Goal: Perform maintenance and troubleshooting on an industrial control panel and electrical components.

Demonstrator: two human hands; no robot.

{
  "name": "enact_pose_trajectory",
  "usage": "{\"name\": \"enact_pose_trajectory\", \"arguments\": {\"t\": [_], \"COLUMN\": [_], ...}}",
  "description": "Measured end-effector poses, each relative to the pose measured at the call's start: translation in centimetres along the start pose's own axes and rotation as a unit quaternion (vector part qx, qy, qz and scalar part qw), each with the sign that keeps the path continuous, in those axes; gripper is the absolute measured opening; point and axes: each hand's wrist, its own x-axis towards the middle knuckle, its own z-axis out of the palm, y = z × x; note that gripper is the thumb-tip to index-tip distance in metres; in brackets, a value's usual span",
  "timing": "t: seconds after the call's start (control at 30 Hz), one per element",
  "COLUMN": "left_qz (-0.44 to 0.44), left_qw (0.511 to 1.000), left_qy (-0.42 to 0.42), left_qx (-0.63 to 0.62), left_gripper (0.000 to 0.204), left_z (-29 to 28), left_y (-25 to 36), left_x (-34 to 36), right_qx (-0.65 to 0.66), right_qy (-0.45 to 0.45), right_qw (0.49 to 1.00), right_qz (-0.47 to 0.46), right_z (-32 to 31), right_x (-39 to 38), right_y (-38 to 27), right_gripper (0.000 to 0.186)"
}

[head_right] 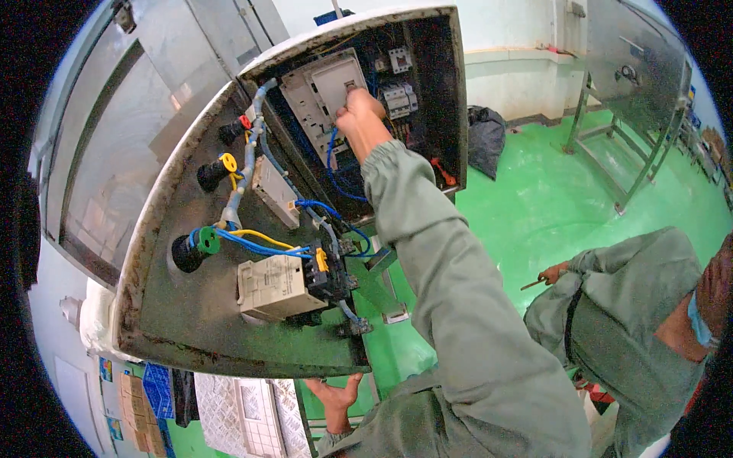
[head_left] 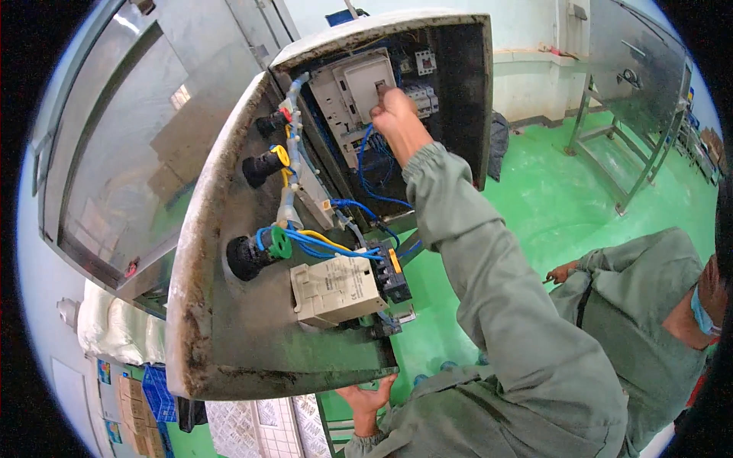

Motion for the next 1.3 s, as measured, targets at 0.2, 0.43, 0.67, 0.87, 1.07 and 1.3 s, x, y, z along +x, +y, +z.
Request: {"name": "enact_pose_trajectory", "arguments": {"t": [0.2, 0.43, 0.67, 0.87, 1.07, 1.3], "left_qz": [-0.012, -0.014, -0.038, -0.038, -0.006, -0.041], "left_qw": [1.000, 0.999, 0.995, 0.997, 1.000, 0.999], "left_qy": [-0.008, 0.025, 0.081, 0.065, 0.016, 0.017], "left_qx": [-0.022, -0.019, -0.034, -0.013, 0.016, -0.023], "left_gripper": [0.114, 0.117, 0.120, 0.121, 0.118, 0.112], "left_z": [-0.1, 0.4, 1.4, 0.9, 0.4, -0.2], "left_y": [-0.3, 0.3, -0.6, 0.0, 0.3, 0.1], "left_x": [-0.5, 0.2, -0.4, -0.2, -0.2, -0.1], "right_qx": [0.130, 0.105, 0.080, 0.039, 0.095, 0.060], "right_qy": [-0.228, -0.197, -0.149, -0.126, -0.138, -0.106], "right_qw": [0.962, 0.968, 0.978, 0.986, 0.975, 0.985], "right_qz": [0.079, 0.113, 0.119, 0.097, 0.144, 0.122], "right_z": [-3.1, -2.1, -0.4, -1.0, -0.4, 0.8], "right_x": [-1.7, -0.1, 0.5, 0.8, -0.9, -0.6], "right_y": [-0.3, -1.5, -2.4, -2.5, -4.1, -2.3], "right_gripper": [0.006, 0.012, 0.014, 0.013, 0.025, 0.023]}}
